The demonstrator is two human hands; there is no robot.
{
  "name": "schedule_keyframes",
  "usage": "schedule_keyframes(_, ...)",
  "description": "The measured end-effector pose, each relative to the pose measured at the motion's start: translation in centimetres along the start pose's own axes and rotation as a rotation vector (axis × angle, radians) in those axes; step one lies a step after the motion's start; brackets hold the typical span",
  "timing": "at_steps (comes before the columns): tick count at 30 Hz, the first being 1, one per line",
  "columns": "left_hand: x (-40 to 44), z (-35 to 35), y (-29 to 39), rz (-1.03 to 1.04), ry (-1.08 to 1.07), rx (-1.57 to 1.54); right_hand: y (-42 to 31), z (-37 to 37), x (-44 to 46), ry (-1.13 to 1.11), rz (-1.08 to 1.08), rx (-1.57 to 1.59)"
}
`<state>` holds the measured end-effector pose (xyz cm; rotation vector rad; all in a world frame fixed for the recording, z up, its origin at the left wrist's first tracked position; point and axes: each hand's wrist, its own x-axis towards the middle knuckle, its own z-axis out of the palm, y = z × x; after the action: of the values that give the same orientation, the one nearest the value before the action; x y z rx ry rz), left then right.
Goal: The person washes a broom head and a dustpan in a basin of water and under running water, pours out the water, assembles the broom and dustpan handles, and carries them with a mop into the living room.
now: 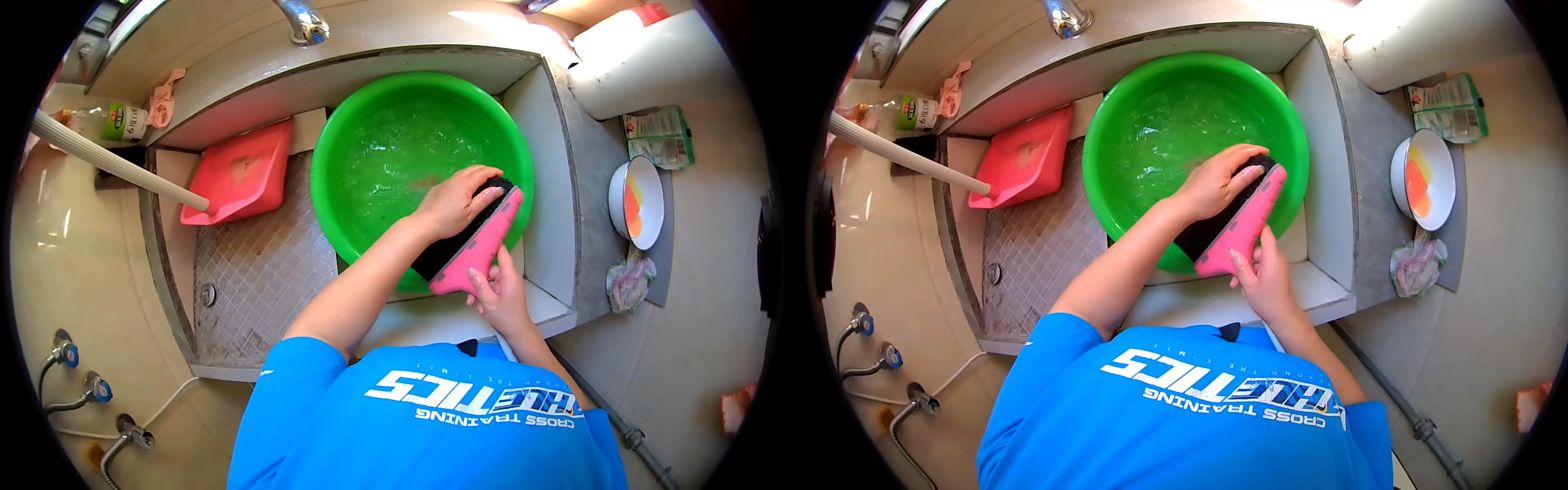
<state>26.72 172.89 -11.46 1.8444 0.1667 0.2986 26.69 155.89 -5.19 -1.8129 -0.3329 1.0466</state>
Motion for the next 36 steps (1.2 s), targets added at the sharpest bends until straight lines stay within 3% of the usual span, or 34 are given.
schedule_keyframes(2,-1.0,0.2,-0.2,-0.018,0.147,-0.006,0.3,0.0,-0.1,0.007,-0.036,-0.027)
schedule_keyframes(3,-1.9,0.1,-0.4,-0.022,0.143,-0.002,-0.3,-0.4,0.0,0.045,-0.04,0.012)
schedule_keyframes(5,-3.5,0.0,-1.5,-0.266,-0.06,0.112,-1.4,-1.0,0.6,0.089,-0.058,0.054)
schedule_keyframes(6,-4.3,0.4,-1.3,-0.194,0.078,-0.015,-1.7,-1.2,0.6,0.108,-0.067,0.078)
schedule_keyframes(10,-6.4,-0.3,-2.3,-0.361,-0.012,-0.056,-1.9,-1.8,0.6,0.148,-0.1,0.094)
schedule_keyframes(17,-7.6,-1.4,-2.4,-0.315,-0.046,-0.12,-3.3,-3.2,0.9,0.196,-0.181,0.037)
schedule_keyframes(23,-7.9,-2.4,-2.3,-0.38,-0.153,0.011,-3.4,-3.6,0.0,0.219,-0.174,0.068)
schedule_keyframes(26,-8.5,-2.8,-3.2,-0.439,-0.007,-0.029,-3.3,-4.1,-0.1,0.257,-0.209,0.053)
schedule_keyframes(31,-7.9,-3.8,-4.6,-0.371,0.412,-0.107,-3.1,-4.5,-0.4,0.265,-0.219,0.075)
schedule_keyframes(33,-8.0,-4.8,-4.9,-0.399,0.35,0.04,-2.8,-4.4,-0.5,0.272,-0.219,0.073)
schedule_keyframes(35,-8.1,-5.1,-4.4,-0.34,0.325,0.452,-2.7,-4.4,-0.5,0.284,-0.219,0.073)
schedule_keyframes(36,-8.2,-4.9,-4.4,-0.342,0.321,0.452,-2.7,-4.6,-0.6,0.299,-0.219,0.075)
